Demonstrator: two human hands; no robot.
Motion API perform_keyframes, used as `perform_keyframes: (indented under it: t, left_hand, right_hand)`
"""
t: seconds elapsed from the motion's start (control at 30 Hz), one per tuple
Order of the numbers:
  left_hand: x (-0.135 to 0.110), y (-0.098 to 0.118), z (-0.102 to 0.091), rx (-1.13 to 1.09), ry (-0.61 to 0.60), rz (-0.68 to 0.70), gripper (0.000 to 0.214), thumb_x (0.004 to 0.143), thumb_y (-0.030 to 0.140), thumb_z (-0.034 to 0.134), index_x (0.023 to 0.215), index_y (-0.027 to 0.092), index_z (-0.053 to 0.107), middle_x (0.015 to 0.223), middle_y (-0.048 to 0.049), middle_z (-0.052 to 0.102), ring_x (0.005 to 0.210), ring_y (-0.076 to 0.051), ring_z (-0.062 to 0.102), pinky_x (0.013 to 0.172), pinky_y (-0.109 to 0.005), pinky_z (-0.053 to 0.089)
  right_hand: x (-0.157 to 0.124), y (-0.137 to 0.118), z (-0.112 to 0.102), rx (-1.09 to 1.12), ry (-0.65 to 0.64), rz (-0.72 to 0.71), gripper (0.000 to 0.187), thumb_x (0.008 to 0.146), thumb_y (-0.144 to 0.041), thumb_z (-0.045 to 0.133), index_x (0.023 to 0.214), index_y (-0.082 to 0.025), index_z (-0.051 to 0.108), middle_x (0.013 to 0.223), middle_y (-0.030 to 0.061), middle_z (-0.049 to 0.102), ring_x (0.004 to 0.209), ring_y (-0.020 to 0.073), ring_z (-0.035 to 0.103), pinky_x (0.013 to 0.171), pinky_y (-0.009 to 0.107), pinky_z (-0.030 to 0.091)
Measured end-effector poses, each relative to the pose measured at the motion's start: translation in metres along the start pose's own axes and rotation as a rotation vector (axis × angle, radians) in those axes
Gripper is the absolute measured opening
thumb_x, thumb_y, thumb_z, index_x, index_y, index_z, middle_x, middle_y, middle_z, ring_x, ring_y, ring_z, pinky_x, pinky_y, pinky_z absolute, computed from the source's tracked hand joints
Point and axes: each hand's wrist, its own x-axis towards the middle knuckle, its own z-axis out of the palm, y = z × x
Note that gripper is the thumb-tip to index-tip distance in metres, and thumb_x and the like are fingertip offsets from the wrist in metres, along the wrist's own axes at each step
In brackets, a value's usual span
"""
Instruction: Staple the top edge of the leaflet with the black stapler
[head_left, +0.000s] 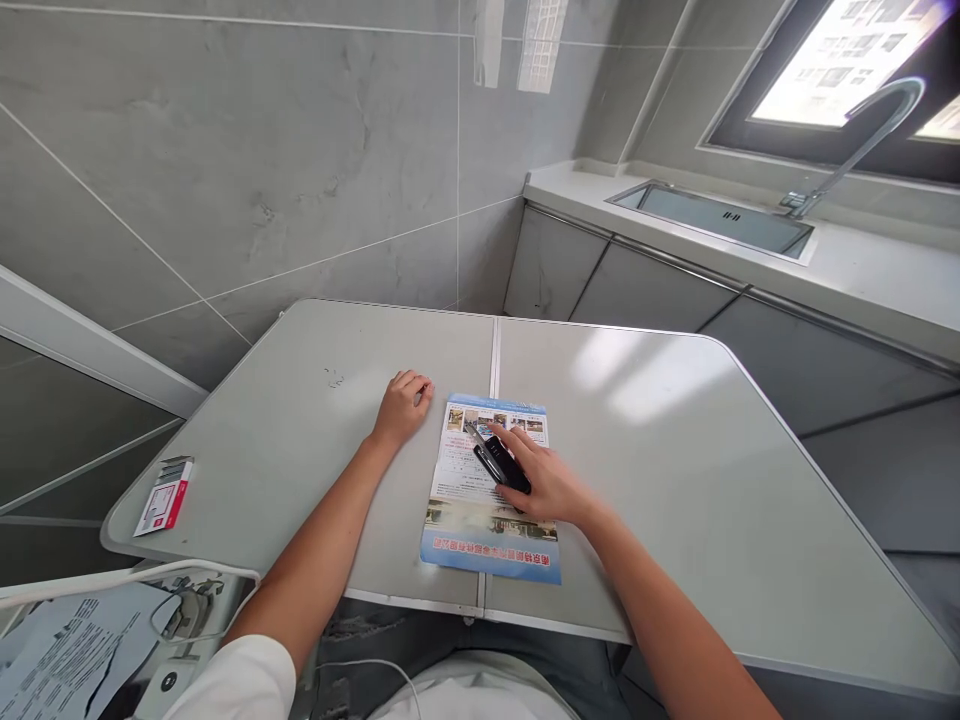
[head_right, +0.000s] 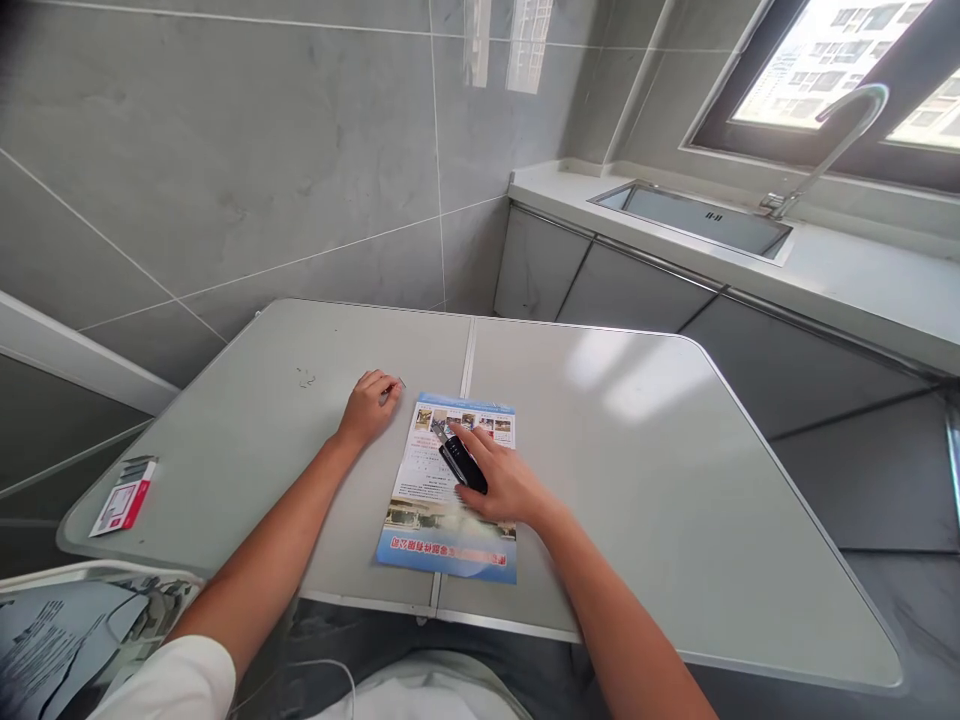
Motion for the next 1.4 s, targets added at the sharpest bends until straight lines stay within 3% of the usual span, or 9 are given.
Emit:
perform_keyframes:
  t: [0.13, 0.27, 0.4, 0.53, 0.7, 0.87, 1.03, 1.23, 1.4]
  left_hand:
    - [0.000, 0.003, 0.003, -0.013, -0.004, 0.038, 0.024, 0.106, 0.026, 0.050, 0.092, 0.021, 0.068, 0.091, -0.0072, 0.067, 0.093, -0.024, 0.058, 0.093, -0.039, 0.047]
    - [0.001, 0.003, 0.003, -0.024, 0.002, 0.039, 0.024, 0.105, 0.026, 0.050, 0.092, 0.021, 0.069, 0.090, -0.0073, 0.067, 0.092, -0.024, 0.059, 0.092, -0.039, 0.048]
    - [0.000, 0.005, 0.001, -0.068, -0.021, 0.035, 0.026, 0.106, 0.029, 0.049, 0.094, 0.021, 0.070, 0.091, -0.0079, 0.069, 0.093, -0.024, 0.060, 0.092, -0.040, 0.049]
    - [-0.004, 0.009, 0.003, -0.199, -0.149, 0.104, 0.027, 0.108, 0.032, 0.050, 0.099, 0.022, 0.074, 0.095, -0.0078, 0.072, 0.094, -0.023, 0.062, 0.091, -0.039, 0.051]
    - [-0.007, 0.008, 0.006, -0.230, -0.355, 0.232, 0.017, 0.101, 0.033, 0.065, 0.102, 0.025, 0.080, 0.109, -0.0081, 0.075, 0.106, -0.024, 0.066, 0.100, -0.042, 0.052]
    - [-0.008, 0.008, 0.006, -0.271, -0.368, 0.226, 0.018, 0.100, 0.032, 0.066, 0.106, 0.026, 0.081, 0.113, -0.0091, 0.073, 0.111, -0.025, 0.067, 0.102, -0.043, 0.054]
    - [-0.007, 0.008, 0.006, -0.276, -0.370, 0.190, 0.017, 0.098, 0.034, 0.068, 0.106, 0.026, 0.081, 0.116, -0.0090, 0.073, 0.113, -0.026, 0.066, 0.102, -0.043, 0.054]
    - [-0.004, 0.001, 0.007, -0.325, -0.300, 0.136, 0.035, 0.096, 0.007, 0.046, 0.100, 0.022, 0.078, 0.108, -0.0077, 0.076, 0.102, -0.021, 0.069, 0.095, -0.038, 0.055]
    - [-0.001, -0.018, -0.003, -0.088, 0.046, -0.101, 0.034, 0.094, 0.009, 0.050, 0.109, 0.021, 0.078, 0.117, -0.0113, 0.074, 0.114, -0.027, 0.064, 0.103, -0.043, 0.052]
  right_hand:
    - [0.001, -0.003, 0.005, -0.032, 0.056, 0.008, 0.081, 0.095, -0.023, 0.056, 0.169, -0.025, 0.024, 0.149, 0.0145, 0.062, 0.122, 0.0339, 0.068, 0.094, 0.045, 0.058]
    - [0.002, -0.003, 0.006, -0.066, 0.189, 0.048, 0.075, 0.098, -0.024, 0.051, 0.168, -0.029, 0.026, 0.140, 0.0122, 0.066, 0.114, 0.0320, 0.070, 0.087, 0.043, 0.060]
    - [0.004, -0.001, 0.009, -0.072, 0.216, 0.057, 0.073, 0.103, -0.028, 0.048, 0.171, -0.031, 0.019, 0.138, 0.0117, 0.065, 0.114, 0.0314, 0.069, 0.086, 0.043, 0.060]
    - [0.006, -0.001, 0.016, -0.135, 0.273, 0.073, 0.076, 0.105, -0.029, 0.046, 0.173, -0.030, 0.011, 0.138, 0.0138, 0.065, 0.114, 0.0331, 0.069, 0.085, 0.044, 0.061]
    - [0.008, 0.009, 0.021, -0.131, 0.482, 0.159, 0.074, 0.108, -0.032, 0.042, 0.174, -0.027, 0.007, 0.145, 0.0162, 0.062, 0.118, 0.0344, 0.069, 0.090, 0.048, 0.062]
    - [0.009, 0.025, 0.022, -0.143, 0.574, 0.148, 0.065, 0.109, -0.035, 0.041, 0.171, -0.024, 0.022, 0.145, 0.0171, 0.064, 0.125, 0.0351, 0.067, 0.097, 0.052, 0.060]
    - [0.011, 0.025, 0.019, -0.111, 0.521, 0.063, 0.054, 0.109, -0.031, 0.041, 0.163, -0.026, 0.041, 0.136, 0.0129, 0.070, 0.118, 0.0334, 0.065, 0.098, 0.053, 0.058]
    - [0.013, 0.027, 0.018, -0.037, 0.444, -0.054, 0.049, 0.109, -0.029, 0.043, 0.157, -0.029, 0.051, 0.132, 0.0093, 0.072, 0.114, 0.0315, 0.059, 0.102, 0.055, 0.054]
    - [0.015, 0.026, 0.019, -0.020, 0.391, -0.074, 0.047, 0.109, -0.028, 0.045, 0.156, -0.029, 0.053, 0.131, 0.0091, 0.072, 0.116, 0.0301, 0.058, 0.103, 0.053, 0.053]
